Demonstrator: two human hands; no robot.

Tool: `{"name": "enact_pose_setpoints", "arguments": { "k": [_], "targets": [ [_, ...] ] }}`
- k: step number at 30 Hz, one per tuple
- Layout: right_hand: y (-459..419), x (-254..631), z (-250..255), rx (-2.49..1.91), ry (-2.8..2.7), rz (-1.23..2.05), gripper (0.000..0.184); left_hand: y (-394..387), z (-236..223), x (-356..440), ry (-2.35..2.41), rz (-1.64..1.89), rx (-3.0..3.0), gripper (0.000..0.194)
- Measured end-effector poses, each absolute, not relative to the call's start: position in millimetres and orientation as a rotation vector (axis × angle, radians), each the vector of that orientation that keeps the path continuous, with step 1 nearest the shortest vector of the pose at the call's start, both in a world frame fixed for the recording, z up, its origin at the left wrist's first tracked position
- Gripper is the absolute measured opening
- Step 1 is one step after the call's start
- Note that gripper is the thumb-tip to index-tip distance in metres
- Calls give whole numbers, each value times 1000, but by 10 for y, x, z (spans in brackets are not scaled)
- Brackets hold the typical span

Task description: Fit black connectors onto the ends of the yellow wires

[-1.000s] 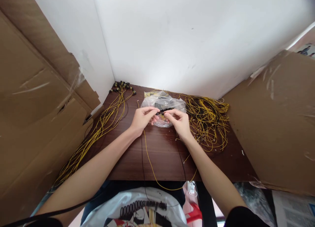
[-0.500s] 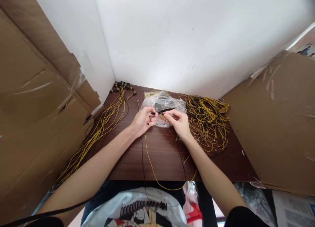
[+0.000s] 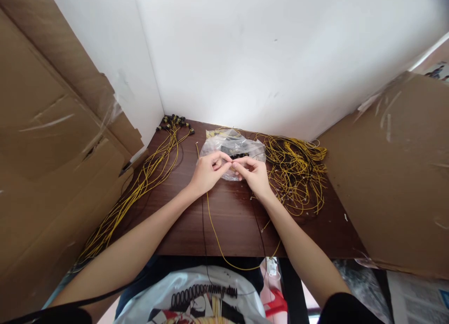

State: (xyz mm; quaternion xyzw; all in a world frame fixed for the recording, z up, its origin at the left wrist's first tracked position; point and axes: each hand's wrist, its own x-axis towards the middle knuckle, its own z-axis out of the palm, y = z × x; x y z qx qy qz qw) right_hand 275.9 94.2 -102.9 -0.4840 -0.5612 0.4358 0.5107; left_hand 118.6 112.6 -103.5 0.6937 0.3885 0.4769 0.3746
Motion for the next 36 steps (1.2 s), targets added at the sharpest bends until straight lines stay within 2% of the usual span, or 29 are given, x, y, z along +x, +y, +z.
{"name": "enact_pose_setpoints", "arguments": {
  "k": [8,19,31,36],
  "targets": [
    [943,2751,-1047,-1106,-1291,1166,18,1130,-1026,1170,1009,1252,1869,9],
    [939,2818,-917,-1005,-970,1661,16,1125,-1023,1179,895,1229,1843,7],
    [929,2820,-906,-1017,-1007,1649,13,1122,-1060,1192,924,1226,1808,8],
    [941,2815,-919,-1027,-1008,1607,14,1130,-1080,1192,929,1200,1824,15]
  ]
}}
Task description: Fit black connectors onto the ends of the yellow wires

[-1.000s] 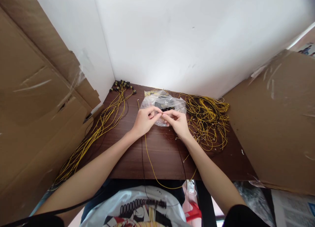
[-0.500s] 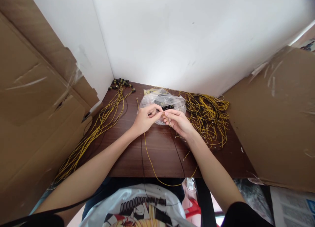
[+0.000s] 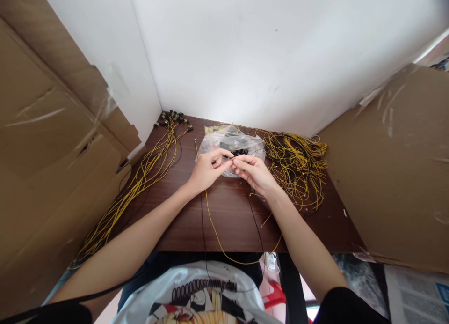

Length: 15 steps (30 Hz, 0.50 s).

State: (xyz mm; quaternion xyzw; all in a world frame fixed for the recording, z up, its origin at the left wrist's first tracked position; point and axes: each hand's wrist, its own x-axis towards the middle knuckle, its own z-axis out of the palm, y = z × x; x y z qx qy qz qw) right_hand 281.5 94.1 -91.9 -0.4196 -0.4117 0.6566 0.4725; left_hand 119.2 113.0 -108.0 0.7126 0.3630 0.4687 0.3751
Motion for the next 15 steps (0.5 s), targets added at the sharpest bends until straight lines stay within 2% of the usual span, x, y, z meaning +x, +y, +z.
{"name": "enact_pose_setpoints", "arguments": {
  "k": [15],
  "targets": [
    [931,2788,-986,-1090,-1153,1399,23,1141,-1120,1202,991,1246,1777,13]
  ]
}}
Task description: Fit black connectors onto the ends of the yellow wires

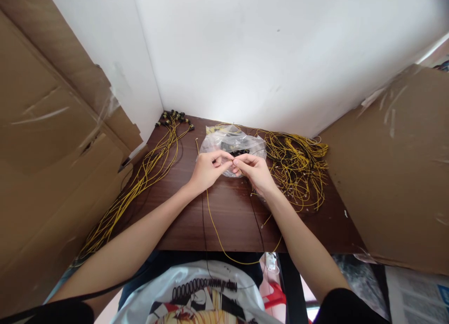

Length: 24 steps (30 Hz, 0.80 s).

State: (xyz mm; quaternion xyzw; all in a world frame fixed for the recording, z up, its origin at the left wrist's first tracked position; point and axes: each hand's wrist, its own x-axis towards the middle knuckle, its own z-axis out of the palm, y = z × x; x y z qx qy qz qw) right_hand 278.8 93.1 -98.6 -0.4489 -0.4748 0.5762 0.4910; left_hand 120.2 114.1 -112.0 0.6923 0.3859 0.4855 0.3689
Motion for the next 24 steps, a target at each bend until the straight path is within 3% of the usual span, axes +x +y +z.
{"name": "enact_pose_setpoints", "arguments": {
  "k": [15,24],
  "targets": [
    [926,2854,-937,-1139,-1335,1254,22,1164,-1112,1203,950,1296,1666,9],
    [940,2922,-897,-1237,-1471,876,14,1177,-1122,1193,1026,1328,1624,10]
  ]
}}
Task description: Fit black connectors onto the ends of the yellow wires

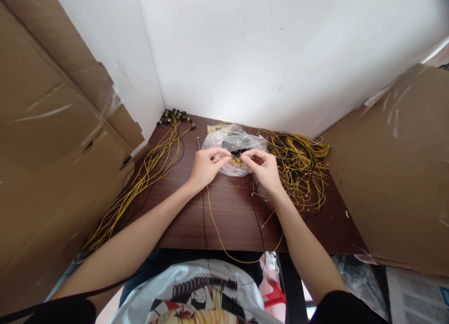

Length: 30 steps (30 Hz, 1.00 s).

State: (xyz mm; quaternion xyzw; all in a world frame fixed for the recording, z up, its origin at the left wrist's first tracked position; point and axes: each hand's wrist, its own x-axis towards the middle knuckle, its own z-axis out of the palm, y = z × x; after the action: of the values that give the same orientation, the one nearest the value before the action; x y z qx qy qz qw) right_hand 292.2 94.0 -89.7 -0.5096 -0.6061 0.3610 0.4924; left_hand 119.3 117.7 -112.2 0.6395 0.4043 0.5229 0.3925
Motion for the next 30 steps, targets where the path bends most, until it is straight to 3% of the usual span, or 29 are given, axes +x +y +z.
{"name": "enact_pose_setpoints", "arguments": {
  "k": [11,18,30],
  "targets": [
    [850,2877,-783,-1014,-1588,926,6,1175,-1109,1172,1105,1370,1646,9],
    [952,3007,-863,-1142,-1193,911,16,1185,-1036,1177,930,1281,1525,9],
    [905,2889,-863,-1120,-1458,1199,23,1172,-1058,1207,918,1303,1551,8]
  ]
}}
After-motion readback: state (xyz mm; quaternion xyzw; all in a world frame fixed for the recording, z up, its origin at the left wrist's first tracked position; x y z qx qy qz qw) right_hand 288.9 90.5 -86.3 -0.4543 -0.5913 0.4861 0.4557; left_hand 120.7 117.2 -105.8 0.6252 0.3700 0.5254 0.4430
